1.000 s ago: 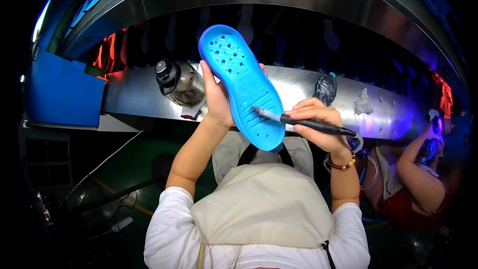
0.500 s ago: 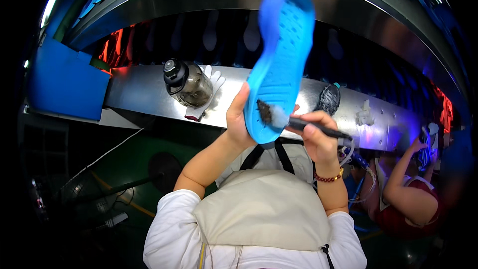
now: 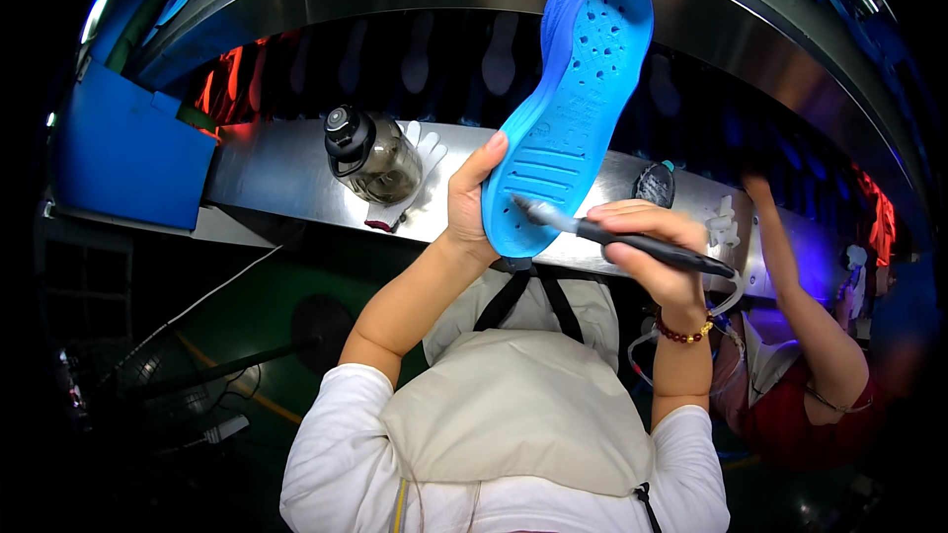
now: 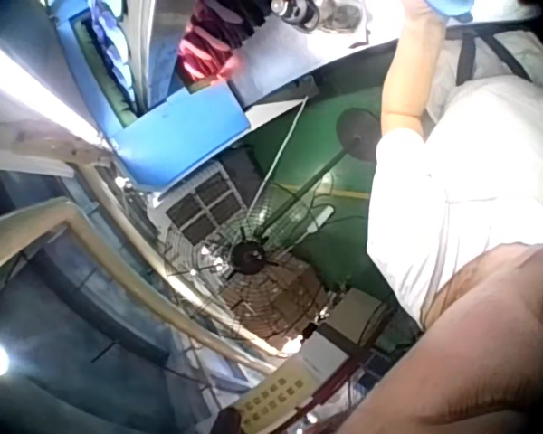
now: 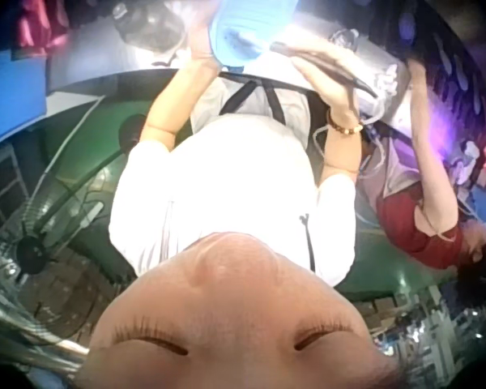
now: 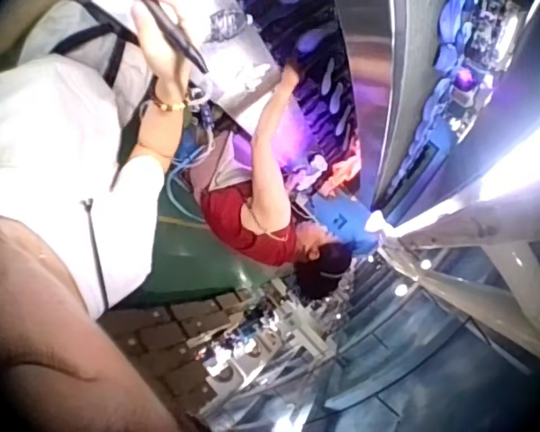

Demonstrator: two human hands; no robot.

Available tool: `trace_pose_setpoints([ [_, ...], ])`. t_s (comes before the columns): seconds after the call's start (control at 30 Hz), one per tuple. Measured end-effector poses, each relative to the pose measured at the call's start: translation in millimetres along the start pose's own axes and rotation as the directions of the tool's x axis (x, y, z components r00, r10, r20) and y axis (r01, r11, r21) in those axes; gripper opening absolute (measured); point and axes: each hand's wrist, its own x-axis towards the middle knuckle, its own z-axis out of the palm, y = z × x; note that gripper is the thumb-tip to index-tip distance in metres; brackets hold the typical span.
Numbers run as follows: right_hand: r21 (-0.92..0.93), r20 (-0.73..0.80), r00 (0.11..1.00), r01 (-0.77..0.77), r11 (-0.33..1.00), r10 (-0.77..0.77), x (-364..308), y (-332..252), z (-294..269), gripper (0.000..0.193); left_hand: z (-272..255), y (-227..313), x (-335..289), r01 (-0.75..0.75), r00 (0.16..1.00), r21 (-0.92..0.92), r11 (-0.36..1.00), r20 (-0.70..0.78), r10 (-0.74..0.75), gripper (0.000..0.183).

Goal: The person scrubs the textured soles of blue slipper soles with a brush. The person repeatedly picks up the soles from a conveyor belt, scrubs the bottom surface, and places them back down in a repetitive sequence.

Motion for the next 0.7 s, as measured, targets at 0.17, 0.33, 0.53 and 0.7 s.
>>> trace_pose_setpoints([
  [0.17, 0.017, 0.166, 0.986, -0.012, 1.0, 0.009, 6, -7, -1, 0.018, 2, 4, 2, 0.003, 1.0, -0.004, 1.0, -0.022, -0.003, 0.049],
  [0.33, -0.086, 0.386, 0.919, 0.12, 0.989, -0.078, 1, -11, 10, 0.017, -4, 11, 8, 0.123, 0.992, -0.021, 0.992, -0.004, -0.123, 0.047],
  [0.53, -0.162, 0.352, 0.936, 0.035, 0.986, 0.025, 5, -10, -10, 0.023, 8, 15, 1, 0.437, 0.9, 0.15, 0.887, -0.076, -0.43, 0.053],
  [0.7, -0.163, 0.558, 0.826, 0.02, 0.986, 0.075, 2, -18, -19, 0.023, 5, 20, -6, 0.607, 0.79, 0.417, 0.677, -0.224, -0.57, 0.054],
])
